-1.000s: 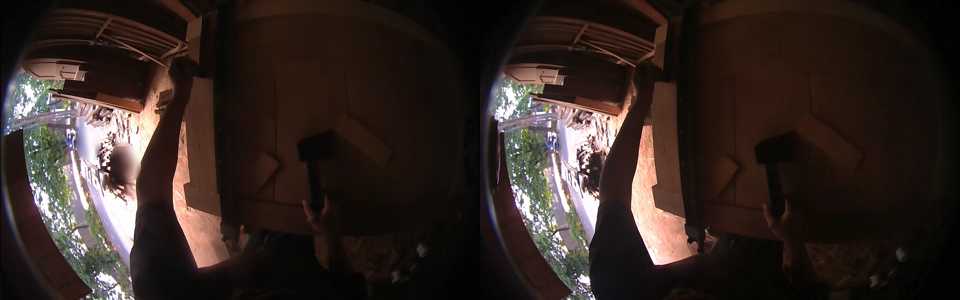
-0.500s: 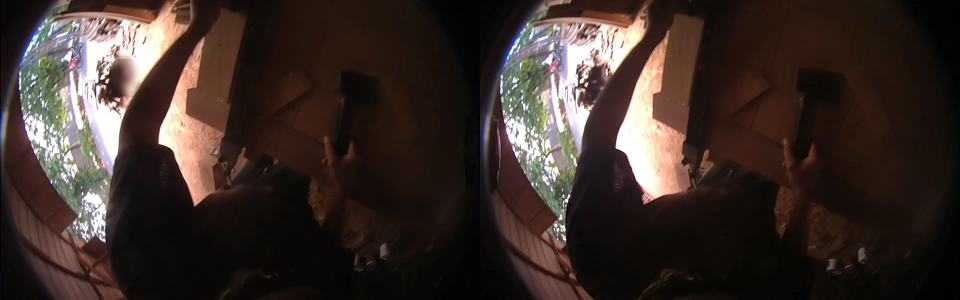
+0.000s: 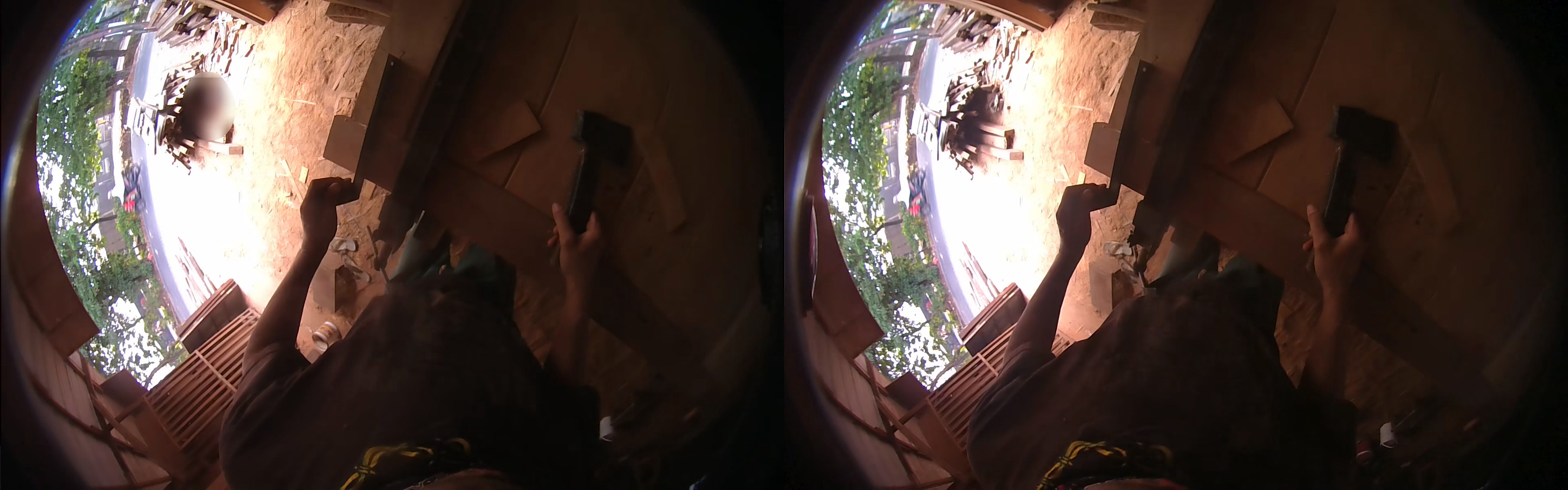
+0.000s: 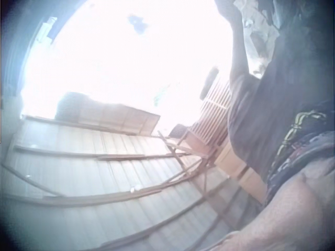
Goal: The person assembles a curved wooden structure by placing planks onto a frame, aligning them, and securing them with a hammer and nails. The person repeatedly positions planks, taps them into place, and hammers nails to fasten the pieces.
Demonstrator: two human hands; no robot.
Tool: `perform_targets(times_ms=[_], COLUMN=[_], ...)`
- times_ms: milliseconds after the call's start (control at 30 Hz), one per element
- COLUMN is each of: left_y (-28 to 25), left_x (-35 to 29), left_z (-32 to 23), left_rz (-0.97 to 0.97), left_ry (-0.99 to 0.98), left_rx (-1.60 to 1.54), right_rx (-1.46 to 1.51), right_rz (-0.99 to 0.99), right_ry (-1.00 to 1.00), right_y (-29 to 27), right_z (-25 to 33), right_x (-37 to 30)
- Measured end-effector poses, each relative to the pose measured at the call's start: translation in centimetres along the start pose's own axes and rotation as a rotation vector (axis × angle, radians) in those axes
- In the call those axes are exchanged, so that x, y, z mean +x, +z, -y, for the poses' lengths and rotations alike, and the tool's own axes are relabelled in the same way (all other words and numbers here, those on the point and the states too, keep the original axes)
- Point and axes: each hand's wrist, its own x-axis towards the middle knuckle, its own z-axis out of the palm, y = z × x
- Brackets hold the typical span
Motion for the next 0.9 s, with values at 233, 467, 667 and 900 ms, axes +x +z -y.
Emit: perform_targets(times_ms=[233, 467, 667, 900], left_y=[0.0, 0.1, 1.9, 13.2], left_x=[1.0, 0.9, 1.2, -2.5], left_z=[1.1, 0.6, -4.8, -10.0], left_rz=[0.007, 0.006, -0.034, 0.617], left_ry=[0.125, 0.148, 0.309, -0.36], left_rx=[0.088, 0.06, -0.049, -1.15], right_rx=[0.058, 0.082, 0.016, -0.221], right_rz=[-0.014, -0.077, -0.301, -0.643], right_ry=[-0.076, -0.077, -0.115, -0.349], right_y=[0.0, -1.0, -3.8, -4.8], right_z=[-0.5, 1.0, -3.3, -11.4], right_x=[0.0, -1.5, -0.6, -6.5])
